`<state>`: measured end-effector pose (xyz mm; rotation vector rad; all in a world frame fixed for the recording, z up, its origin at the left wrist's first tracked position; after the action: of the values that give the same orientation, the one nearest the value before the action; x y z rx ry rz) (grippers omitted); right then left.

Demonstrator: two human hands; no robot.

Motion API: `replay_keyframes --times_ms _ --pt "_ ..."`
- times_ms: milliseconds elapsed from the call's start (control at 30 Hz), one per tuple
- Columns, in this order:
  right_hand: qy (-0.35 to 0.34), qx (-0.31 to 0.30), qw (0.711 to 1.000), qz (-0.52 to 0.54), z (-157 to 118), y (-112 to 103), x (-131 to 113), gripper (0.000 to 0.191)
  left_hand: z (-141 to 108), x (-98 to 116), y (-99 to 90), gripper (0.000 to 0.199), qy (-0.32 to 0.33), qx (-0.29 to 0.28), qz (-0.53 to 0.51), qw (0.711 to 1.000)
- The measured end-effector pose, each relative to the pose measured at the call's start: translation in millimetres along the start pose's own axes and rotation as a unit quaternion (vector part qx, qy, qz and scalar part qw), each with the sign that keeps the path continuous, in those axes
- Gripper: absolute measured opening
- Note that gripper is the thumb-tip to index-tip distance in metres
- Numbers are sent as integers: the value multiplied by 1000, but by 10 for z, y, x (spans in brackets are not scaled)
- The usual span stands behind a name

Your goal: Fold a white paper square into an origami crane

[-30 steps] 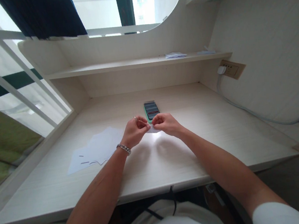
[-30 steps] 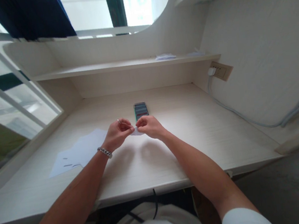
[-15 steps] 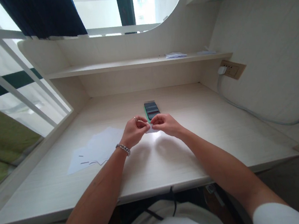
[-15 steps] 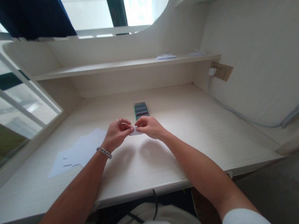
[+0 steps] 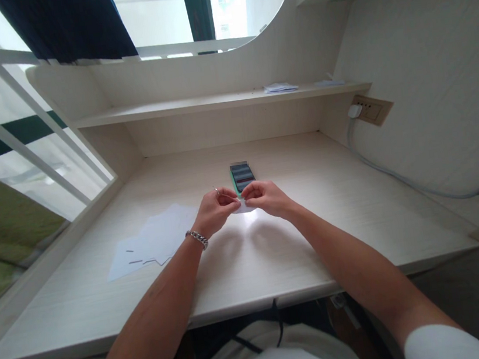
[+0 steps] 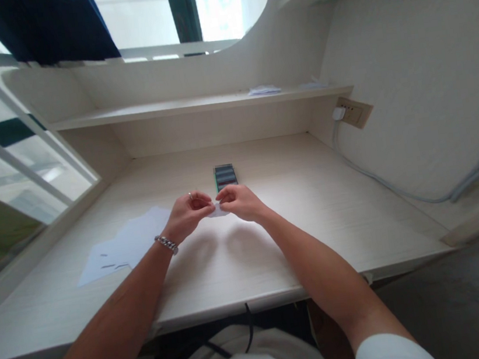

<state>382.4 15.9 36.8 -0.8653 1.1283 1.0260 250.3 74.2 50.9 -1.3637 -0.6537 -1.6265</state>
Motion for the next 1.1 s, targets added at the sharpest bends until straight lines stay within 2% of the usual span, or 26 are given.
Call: replay_keyframes --times_ms 233,767,1100 --pt "33 -4 998 46 10 1 7 28 32 -52 -17 27 -20 3 -25 999" --pt "-29 41 998 -36 70 -109 72 19 11 -64 -8 29 -56 -2 -63 996" --pt "-25 41 998 -45 47 -96 40 19 18 -31 -10 26 -23 8 -21 999"
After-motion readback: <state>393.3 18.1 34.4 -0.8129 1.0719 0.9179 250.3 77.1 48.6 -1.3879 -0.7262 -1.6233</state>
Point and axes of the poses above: each hand's wrist, its own z-axis towards the middle knuckle, its own y-axis out of the palm, x = y × z, the point moved 7 cm from there along z, towards the middle knuckle, and after that the axes turned 9 degrees about x, right-handed, at the moved point
